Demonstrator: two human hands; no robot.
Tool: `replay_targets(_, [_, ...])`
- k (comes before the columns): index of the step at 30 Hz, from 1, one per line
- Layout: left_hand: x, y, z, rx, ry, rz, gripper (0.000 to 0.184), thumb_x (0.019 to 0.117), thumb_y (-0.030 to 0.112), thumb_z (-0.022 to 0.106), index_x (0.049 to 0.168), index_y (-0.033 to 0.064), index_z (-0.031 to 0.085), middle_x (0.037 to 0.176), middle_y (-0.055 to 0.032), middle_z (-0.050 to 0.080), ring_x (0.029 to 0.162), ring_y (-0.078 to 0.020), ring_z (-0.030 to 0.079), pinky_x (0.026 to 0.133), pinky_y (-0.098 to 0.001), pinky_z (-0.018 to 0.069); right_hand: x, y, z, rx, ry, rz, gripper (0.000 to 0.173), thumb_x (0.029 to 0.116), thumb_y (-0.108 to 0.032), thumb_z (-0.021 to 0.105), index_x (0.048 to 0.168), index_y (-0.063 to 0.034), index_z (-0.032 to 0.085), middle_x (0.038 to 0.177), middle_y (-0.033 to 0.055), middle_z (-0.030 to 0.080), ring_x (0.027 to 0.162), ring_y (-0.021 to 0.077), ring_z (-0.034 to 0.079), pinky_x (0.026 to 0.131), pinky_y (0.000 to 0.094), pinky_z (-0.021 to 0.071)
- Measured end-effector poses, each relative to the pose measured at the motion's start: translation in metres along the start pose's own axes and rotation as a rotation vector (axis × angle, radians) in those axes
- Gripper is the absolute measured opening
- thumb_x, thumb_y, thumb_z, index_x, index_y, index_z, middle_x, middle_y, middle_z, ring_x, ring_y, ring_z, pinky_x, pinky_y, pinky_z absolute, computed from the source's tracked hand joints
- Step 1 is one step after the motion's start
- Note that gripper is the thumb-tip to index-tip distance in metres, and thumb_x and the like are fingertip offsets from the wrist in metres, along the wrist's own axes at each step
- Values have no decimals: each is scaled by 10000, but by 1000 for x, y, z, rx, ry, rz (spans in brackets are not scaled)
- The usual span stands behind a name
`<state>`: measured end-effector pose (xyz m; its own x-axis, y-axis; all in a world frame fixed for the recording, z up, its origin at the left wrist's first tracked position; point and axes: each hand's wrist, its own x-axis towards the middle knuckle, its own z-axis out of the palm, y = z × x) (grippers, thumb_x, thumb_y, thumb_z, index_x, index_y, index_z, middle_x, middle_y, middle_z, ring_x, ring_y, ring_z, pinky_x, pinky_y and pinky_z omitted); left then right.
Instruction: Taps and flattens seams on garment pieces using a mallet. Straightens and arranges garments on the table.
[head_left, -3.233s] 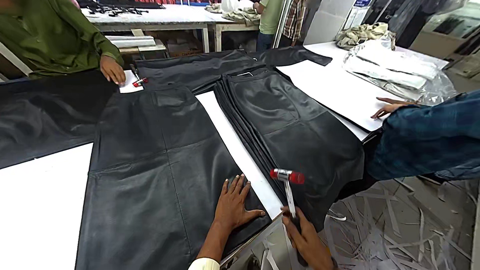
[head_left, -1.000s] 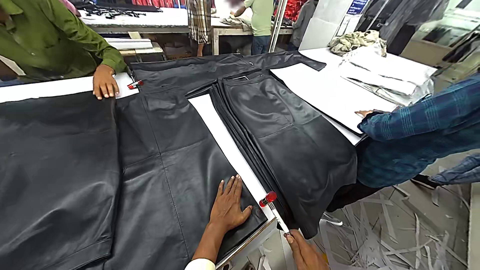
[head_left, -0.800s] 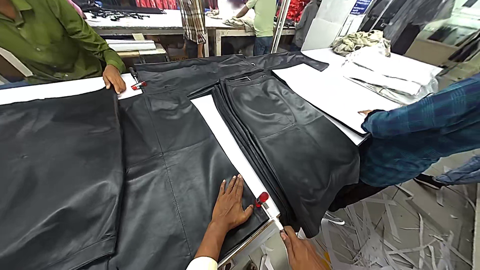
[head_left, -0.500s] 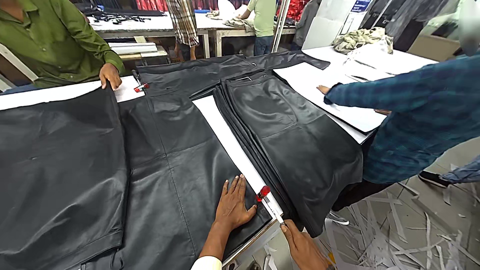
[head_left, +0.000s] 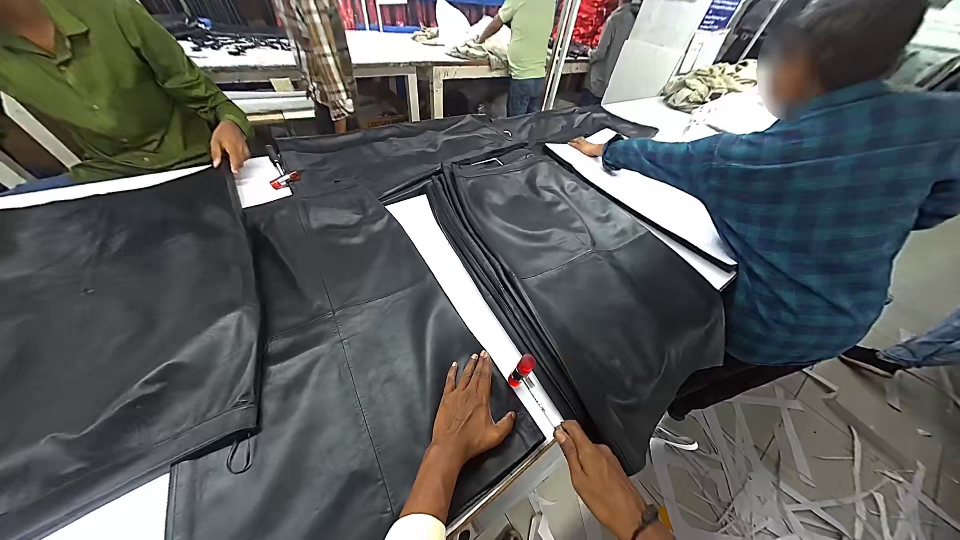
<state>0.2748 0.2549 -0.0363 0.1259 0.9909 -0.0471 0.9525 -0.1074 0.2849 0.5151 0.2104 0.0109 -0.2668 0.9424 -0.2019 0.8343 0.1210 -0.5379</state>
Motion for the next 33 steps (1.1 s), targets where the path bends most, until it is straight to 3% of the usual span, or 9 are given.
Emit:
replay_targets(3, [1, 0, -4, 4, -5, -8, 1094, 879, 796, 360, 1642, 40, 152, 1723, -59, 167, 1596, -175, 86, 1279, -522, 10, 1, 1, 5, 52, 312, -186, 563, 1100, -481, 260, 1155, -69, 640, 602, 7, 549, 490, 150, 562, 473, 349, 493])
replay_targets(7, [-2, 0, 0, 1, 3, 8, 1086, 880, 793, 371, 1640, 43, 171, 1721, -53, 179, 1595, -175, 88, 1279, -521, 6, 10, -4, -3, -31, -24, 1, 509, 1105, -452, 260, 1288, -97, 574, 769, 125, 653, 715, 315, 682, 687, 507, 549])
replay_targets(11, [1, 0, -4, -7, -9, -10, 1095, 877, 797, 366, 1643, 46, 153, 1722, -54, 172, 1595, -172, 91, 1279, -523, 7, 15, -7, 4, 53, 266, -181, 546, 1102, -462, 259, 1146, -77, 643, 599, 15, 553, 496, 167, 575, 488, 357, 503])
replay_targets(15, [-2, 1, 0, 1, 3, 1, 1084, 878, 793, 374, 1641, 49, 174, 1723, -45, 170, 1594, -168, 89, 1279, -519, 7, 21, -21, -5, -58, -101, 35, 497, 1108, -457, 259, 1309, -108, 550, 837, 151, 671, 809, 352, 697, 751, 526, 546])
replay_targets(19, [1, 1, -2, -5, 9, -12, 1098, 872, 800, 376, 1641, 44, 166, 1717, -58, 191, 1593, -171, 106, 1281, -518, 18, 20, -17, 10, 26, 268, -175, 494, 1099, -418, 286, 1147, -75, 638, 597, 26, 556, 500, 191, 582, 489, 379, 501])
replay_targets(23, [-2, 0, 0, 3, 32, 7, 1091, 870, 792, 400, 1639, 48, 188, 1715, -52, 201, 1589, -174, 129, 1282, -513, 37, 23, -20, -2, -17, -92, 30, 497, 1108, -455, 262, 1292, -107, 565, 823, 148, 667, 793, 348, 691, 746, 530, 543])
replay_targets(27, [1, 0, -2, 10, 23, -4, 1083, 883, 788, 370, 1640, 40, 170, 1715, -59, 198, 1591, -170, 116, 1281, -514, 26, -3, -4, 5, 21, 246, -152, 551, 1094, -476, 261, 1168, -79, 634, 603, 32, 564, 510, 204, 595, 490, 400, 508])
replay_targets(31, [-2, -4, 4, 24, 68, 51, 969, 931, 666, 366, 1630, 18, 196, 1712, -75, 207, 1592, -188, 124, 1276, -531, 42, -19, 12, -1, -2, -19, -16, 552, 1099, -491, 254, 1293, -92, 582, 736, 124, 645, 685, 321, 678, 650, 510, 547])
replay_targets(33, [0, -6, 2, 29, 79, 54, 944, 941, 640, 356, 1631, 18, 192, 1714, -75, 203, 1592, -189, 124, 1275, -531, 41, -28, 13, -3, 48, 122, -118, 565, 1099, -492, 262, 1205, -71, 623, 645, 76, 588, 553, 245, 617, 530, 436, 520])
